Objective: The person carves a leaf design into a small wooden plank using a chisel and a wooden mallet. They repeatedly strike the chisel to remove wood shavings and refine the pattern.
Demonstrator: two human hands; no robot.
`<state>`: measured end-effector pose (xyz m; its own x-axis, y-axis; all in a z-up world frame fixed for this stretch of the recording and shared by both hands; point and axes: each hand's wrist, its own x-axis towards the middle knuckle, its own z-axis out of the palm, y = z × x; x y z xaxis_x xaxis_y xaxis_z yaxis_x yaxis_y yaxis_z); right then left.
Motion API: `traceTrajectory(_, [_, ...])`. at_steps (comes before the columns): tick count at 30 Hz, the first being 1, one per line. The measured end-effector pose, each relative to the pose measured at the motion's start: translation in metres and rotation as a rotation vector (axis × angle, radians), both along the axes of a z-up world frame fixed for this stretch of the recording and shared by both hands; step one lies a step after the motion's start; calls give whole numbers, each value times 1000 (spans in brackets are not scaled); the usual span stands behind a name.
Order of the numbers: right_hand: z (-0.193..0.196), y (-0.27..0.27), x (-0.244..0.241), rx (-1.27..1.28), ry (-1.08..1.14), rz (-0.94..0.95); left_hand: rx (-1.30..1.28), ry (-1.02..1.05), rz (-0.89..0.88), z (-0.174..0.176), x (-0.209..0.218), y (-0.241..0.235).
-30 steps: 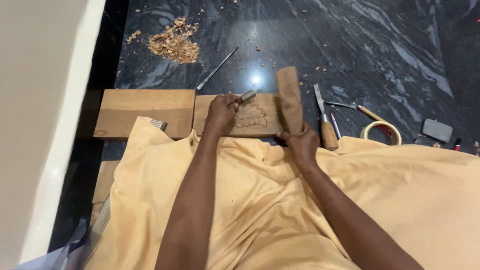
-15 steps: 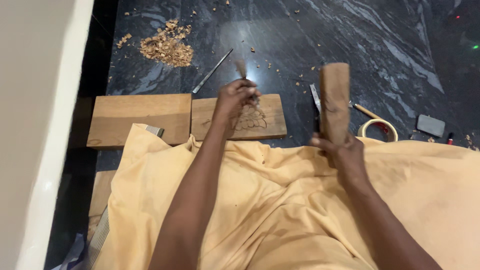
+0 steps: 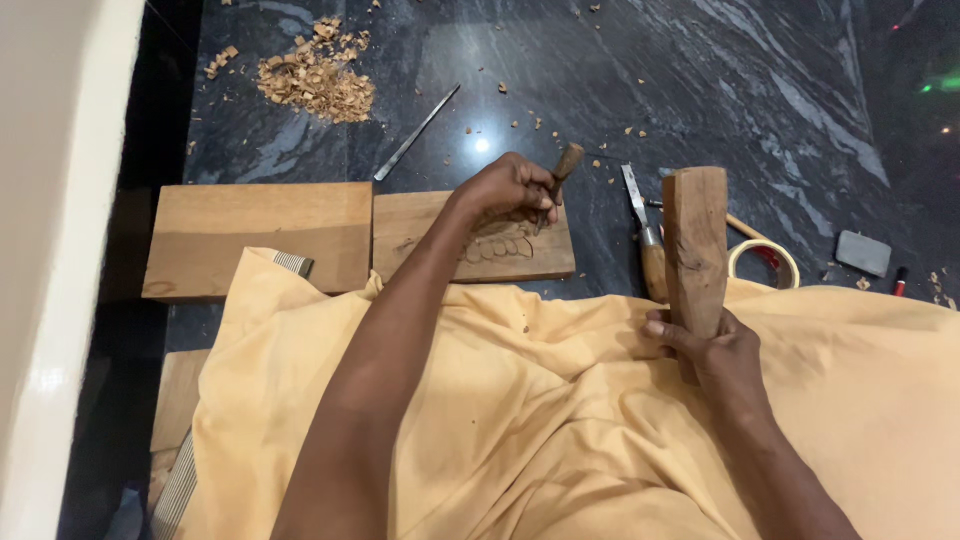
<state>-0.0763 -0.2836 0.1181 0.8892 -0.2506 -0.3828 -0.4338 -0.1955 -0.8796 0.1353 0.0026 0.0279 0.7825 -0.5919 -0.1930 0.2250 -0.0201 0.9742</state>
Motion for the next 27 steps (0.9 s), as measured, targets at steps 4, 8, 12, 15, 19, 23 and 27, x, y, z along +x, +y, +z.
traceTrajectory(4, [-10,-9,3,-54,2,-20,20,13,-30,6,3,1])
traceTrajectory(8, [-8,-10,5,-24,-98,-39,31,28,-94,8,6,0])
traceTrajectory(12, [5,-11,13,-212,-277,2,-4,38,-130,3,10,0])
traceTrajectory(15, [17,-14,26,-239,-493,36,14,34,-140,-1,14,0])
traceTrajectory(19, [36,-20,60,-224,-663,50,-63,59,-157,-5,12,2])
traceTrajectory(23, [38,-14,106,-350,-552,-42,4,6,-208,3,11,-1])
traceTrajectory(27, [32,-7,125,526,-196,77,57,15,-176,12,3,-3])
